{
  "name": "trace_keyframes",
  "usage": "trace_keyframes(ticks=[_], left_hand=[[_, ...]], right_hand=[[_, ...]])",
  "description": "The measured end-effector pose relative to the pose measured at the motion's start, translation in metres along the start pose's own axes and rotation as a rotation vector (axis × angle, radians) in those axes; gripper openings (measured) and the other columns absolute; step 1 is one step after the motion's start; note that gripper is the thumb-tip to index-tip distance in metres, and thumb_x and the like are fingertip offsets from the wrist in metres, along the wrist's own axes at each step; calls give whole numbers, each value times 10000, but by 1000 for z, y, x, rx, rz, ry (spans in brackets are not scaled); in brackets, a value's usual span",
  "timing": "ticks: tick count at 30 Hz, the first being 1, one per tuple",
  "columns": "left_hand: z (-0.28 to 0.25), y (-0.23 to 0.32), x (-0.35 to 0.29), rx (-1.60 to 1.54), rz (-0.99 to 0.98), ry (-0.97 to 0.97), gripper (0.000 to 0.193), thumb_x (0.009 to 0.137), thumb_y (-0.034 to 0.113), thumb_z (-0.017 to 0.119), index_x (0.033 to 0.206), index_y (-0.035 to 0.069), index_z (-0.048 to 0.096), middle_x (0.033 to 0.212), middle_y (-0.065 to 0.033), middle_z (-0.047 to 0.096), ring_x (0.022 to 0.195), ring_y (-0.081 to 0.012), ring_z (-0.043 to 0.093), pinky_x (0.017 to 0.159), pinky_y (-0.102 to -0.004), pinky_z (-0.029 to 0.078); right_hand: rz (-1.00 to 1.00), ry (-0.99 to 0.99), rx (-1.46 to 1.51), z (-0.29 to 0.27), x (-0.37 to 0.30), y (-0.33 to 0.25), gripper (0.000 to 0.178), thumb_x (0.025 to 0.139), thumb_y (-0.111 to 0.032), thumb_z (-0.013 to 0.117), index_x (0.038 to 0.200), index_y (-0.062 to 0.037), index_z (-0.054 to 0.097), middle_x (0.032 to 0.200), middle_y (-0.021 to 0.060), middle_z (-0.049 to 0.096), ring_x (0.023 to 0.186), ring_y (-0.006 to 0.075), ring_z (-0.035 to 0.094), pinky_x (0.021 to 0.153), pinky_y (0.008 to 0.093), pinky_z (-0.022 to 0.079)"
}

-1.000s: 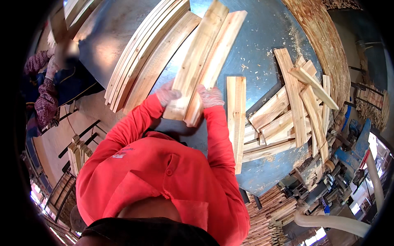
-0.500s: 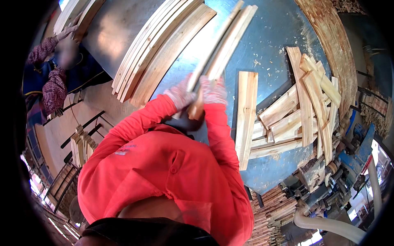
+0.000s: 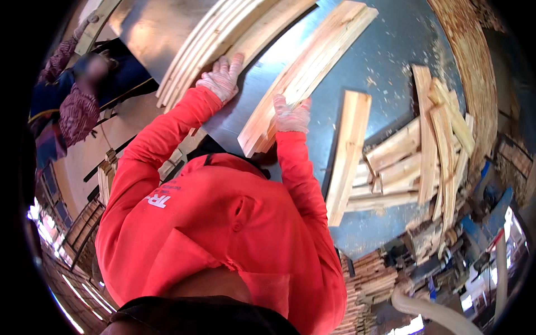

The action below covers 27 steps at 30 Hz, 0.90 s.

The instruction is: The person sorts wooden planks on a metal workbench in a workshop. They pick up individual planks from a pile, inspect them, and place them into a neat stack on the left side of the table. The process is repetitive, involving handling the wood by hand and organizing it into a growing pile.

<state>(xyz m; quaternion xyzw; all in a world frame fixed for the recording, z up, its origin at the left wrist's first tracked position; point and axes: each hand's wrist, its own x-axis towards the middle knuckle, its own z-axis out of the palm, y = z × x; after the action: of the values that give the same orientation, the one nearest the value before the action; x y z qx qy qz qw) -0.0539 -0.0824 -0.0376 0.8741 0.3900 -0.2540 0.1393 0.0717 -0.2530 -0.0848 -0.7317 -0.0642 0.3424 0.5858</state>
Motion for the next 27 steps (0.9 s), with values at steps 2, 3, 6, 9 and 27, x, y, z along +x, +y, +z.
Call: trace_keyframes(ticks=[2, 3, 6, 9, 27], left_hand=[[-35, -18, -6, -109, 154, -21, 618, 940, 189, 460, 1494, 78, 207, 1340, -263, 501, 1146, -393, 575, 926, -486, 483], [-56, -31, -11, -146, 227, 19, 660, 893, 220, 578, 1454, 45, 280, 1166, -232, 608, 1017, -376, 624, 868, -471, 506], [-53, -109, 3, -196, 247, 910, 597, 847, 250, 645, 1360, 40, 423, 1111, -231, 627, 997, -383, 621, 845, -455, 513], [-20, -191, 46, 137, 130, 482, 439, 881, 221, 565, 1286, 65, 505, 1149, -217, 615, 984, -340, 632, 847, -432, 516], [-58, -277, 31, -371, -61, 493, 420, 998, 308, 385, 1331, 90, 517, 1228, -229, 607, 1071, -312, 631, 888, -383, 514]], right_hand=[[86, -81, 245, 40, 1, 9, 899, 725, -160, 821, 1428, -10, 282, 1279, 170, 550, 1115, 246, 580, 965, 355, 472], [22, -105, 27, 61, -8, -1, 940, 738, -218, 810, 1451, -2, 238, 1314, 200, 522, 1161, 283, 552, 994, 362, 448], [-106, -197, -465, 112, -20, -47, 1091, 757, -387, 779, 1503, 21, 96, 1415, 279, 421, 1288, 384, 454, 1082, 374, 363], [-125, -219, -644, 156, -20, -48, 1107, 796, -386, 746, 1504, 48, 14, 1467, 293, 341, 1308, 388, 435, 1090, 361, 355], [-449, 226, -1404, 9, 45, -65, 1040, 689, -557, 768, 1436, 19, 332, 1474, 260, 349, 1379, 377, 320, 1141, 451, 275]])
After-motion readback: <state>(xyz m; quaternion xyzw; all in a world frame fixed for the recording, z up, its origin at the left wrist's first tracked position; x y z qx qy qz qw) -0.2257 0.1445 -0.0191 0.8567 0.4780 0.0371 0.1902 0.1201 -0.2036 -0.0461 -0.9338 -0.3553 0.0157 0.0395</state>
